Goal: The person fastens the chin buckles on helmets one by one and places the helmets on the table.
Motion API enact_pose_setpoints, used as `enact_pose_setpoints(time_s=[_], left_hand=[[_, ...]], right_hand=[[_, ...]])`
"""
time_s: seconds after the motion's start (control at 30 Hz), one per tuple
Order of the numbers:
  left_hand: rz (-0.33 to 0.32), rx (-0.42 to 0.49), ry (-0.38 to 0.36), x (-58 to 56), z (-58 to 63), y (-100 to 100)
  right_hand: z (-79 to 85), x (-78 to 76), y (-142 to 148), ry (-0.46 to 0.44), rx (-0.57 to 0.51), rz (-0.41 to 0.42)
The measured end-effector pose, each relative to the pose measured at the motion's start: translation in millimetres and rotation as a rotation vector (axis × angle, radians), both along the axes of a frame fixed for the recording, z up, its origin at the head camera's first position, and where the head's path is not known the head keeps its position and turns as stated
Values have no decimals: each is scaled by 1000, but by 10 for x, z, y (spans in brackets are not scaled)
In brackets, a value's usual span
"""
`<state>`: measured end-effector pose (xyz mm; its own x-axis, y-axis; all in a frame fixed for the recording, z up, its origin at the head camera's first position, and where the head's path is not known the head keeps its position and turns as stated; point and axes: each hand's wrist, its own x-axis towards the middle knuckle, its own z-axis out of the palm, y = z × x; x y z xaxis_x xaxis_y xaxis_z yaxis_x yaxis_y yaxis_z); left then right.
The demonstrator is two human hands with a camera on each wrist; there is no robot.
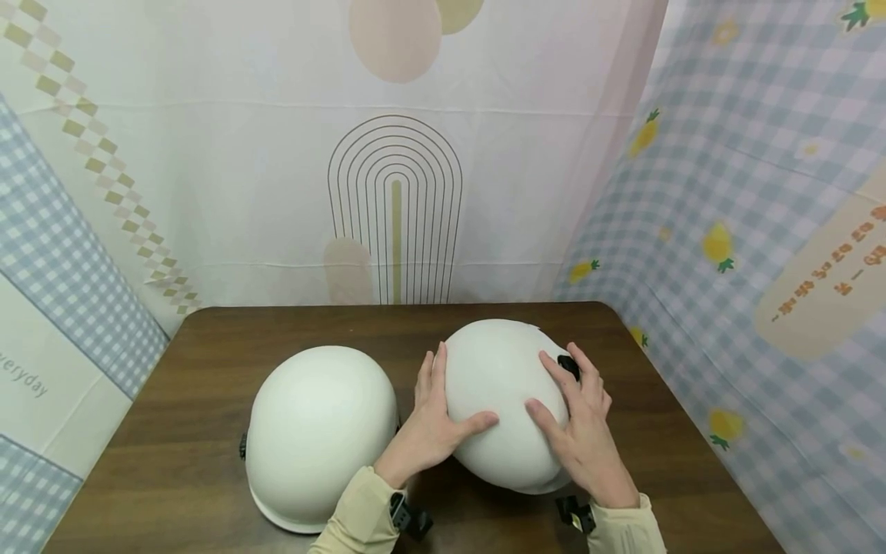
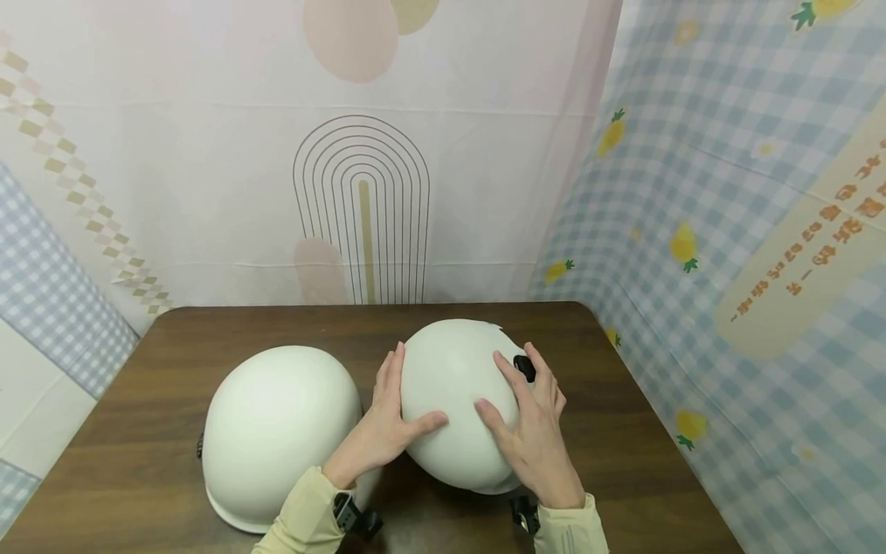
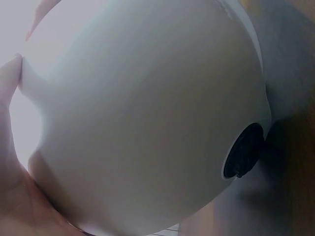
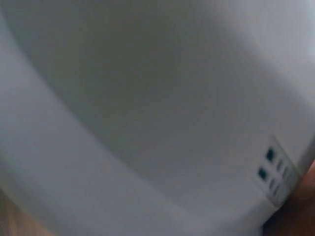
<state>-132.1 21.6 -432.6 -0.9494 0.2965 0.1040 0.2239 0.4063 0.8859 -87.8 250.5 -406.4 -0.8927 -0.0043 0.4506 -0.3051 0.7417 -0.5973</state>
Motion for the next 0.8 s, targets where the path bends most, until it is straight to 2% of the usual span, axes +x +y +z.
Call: enact_pose_setpoints(time_s=[0.47,0.8], left_hand=[[11,-7,-53,-6,-21,-32],[32,14,-45,-33,-38,-44]], right_hand=[[-11,-21,23,-85,-31,-25],[-36,-80,1,-104,-46,-22]])
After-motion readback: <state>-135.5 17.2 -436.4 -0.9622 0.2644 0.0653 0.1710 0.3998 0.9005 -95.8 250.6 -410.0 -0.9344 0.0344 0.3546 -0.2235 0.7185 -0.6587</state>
